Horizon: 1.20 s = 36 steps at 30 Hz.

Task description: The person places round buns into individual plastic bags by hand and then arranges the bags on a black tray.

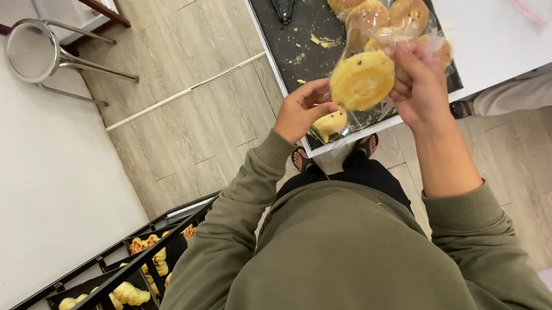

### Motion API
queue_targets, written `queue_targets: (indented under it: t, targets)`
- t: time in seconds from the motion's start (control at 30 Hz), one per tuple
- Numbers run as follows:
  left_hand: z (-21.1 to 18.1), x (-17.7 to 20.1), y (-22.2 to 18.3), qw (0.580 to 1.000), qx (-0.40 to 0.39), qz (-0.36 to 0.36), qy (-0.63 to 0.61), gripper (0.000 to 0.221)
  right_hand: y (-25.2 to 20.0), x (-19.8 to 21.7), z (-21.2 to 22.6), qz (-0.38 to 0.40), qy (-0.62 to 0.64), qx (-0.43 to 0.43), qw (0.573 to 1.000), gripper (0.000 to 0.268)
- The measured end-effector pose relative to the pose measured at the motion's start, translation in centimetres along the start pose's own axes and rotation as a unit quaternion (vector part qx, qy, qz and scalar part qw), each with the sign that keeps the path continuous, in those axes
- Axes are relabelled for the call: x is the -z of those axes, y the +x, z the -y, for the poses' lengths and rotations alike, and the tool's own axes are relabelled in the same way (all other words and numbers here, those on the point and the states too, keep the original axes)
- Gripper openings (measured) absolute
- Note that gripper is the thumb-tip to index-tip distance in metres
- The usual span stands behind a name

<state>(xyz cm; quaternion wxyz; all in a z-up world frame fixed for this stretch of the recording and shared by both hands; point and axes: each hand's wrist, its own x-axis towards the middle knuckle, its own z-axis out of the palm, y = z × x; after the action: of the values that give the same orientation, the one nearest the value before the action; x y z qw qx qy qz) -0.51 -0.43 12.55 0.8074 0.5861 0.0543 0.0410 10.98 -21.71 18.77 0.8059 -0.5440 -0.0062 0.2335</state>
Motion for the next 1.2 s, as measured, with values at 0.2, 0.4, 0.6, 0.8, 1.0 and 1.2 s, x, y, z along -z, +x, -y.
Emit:
queue_targets:
  t: [0.2,0.4,0.6,0.8,1.0,1.2]
  targets:
    - [-0.7,0.6,0.1,0.997,-0.017,0.024,-0.077,0.049,0.4,0.8,1.4,0.005,-0.023,0.027,0.999,0.025]
    - [-4.3,1.6,0.2,0.982,-0.101,0.059,0.148,0.053,-0.7,0.4,1.9,0.009,-0.072,0.061,0.995,0.021]
    - [-7.3,-3.1,3.3,0.979,-0.161,0.087,0.086,0.107,0.3,-0.1,2.5,0.052,-0.06,0.042,0.996,0.023]
    - [-7.7,-7.0,4.8,0.981,-0.121,-0.122,-0.089,0.023,1.3,1.5,4.3,0.043,-0.074,0.065,0.994,0.017]
    - [-5.8,-10.3,6.7,0.977,-0.128,-0.15,-0.084,0.048,3.4,4.4,5.1,0.052,-0.064,0.093,0.992,0.019]
    - [-4.3,-14.9,7.6,0.955,-0.089,-0.281,-0.012,0.031,4.1,6.0,9.1,-0.005,-0.235,0.143,0.961,0.017]
